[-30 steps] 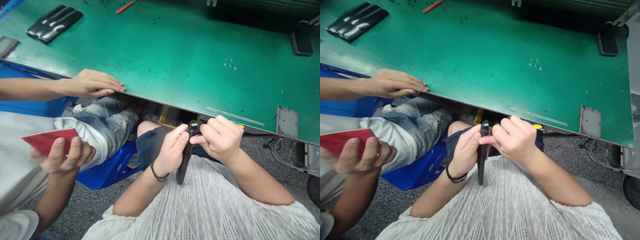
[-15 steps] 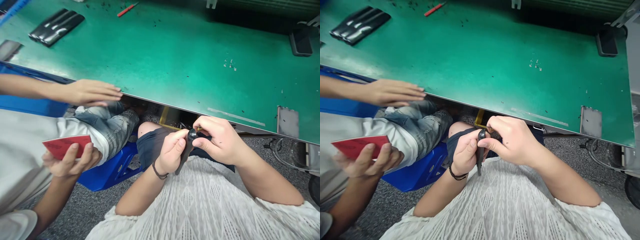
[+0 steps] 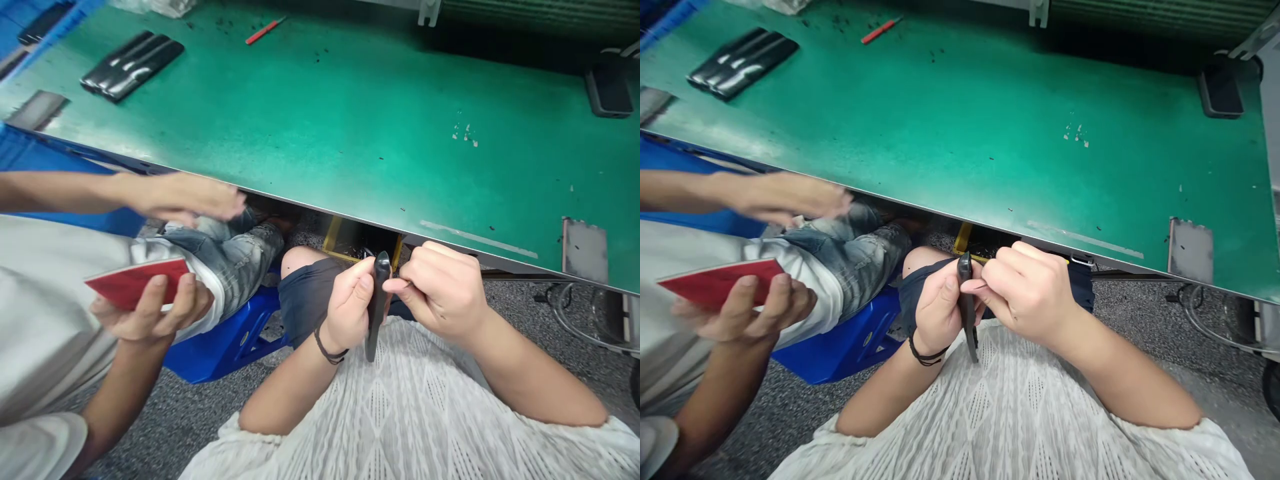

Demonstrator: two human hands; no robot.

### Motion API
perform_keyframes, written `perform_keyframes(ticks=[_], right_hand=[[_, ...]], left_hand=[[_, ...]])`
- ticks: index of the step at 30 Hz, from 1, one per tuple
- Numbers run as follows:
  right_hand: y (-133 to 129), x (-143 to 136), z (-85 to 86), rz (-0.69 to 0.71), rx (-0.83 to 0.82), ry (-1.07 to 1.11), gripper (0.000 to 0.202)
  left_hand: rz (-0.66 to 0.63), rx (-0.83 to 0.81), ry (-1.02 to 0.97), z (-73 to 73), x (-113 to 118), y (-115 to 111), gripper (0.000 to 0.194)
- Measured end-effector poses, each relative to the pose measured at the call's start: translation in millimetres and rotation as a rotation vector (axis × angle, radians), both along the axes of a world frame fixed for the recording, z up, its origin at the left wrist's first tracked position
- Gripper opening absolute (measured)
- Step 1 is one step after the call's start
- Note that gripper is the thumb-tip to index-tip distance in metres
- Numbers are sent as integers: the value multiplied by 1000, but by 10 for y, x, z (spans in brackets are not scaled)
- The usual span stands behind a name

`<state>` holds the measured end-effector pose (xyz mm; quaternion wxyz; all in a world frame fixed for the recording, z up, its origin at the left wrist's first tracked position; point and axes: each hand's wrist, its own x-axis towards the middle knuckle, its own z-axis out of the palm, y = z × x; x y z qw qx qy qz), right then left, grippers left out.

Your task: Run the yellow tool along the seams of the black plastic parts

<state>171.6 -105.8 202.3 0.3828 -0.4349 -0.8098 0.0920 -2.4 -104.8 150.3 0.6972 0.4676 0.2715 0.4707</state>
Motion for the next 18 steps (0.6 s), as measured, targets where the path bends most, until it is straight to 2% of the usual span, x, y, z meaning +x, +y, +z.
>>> perform_keyframes(ticks=[2,4,5,9,12,18], right_hand=[[1,48,-25,36,-30,65,23],[12,102,-35,29,-66,41,12],[20,124,-35,11,-75,-8,14],[75,140,1,-90,-16,-257,44],[126,104,40,-129,30,-363,58],[153,61,59,-178,97,-470,61]], left_hand=[[-59,-87,-87,3,12,23,43],[-108,-147,-120,16,11,44,42],[-105,-157,-103,25,8,50,42],[29,-101,58,71,1,46,48],[37,-97,93,95,10,29,49],[27,-125,77,84,27,0,48]])
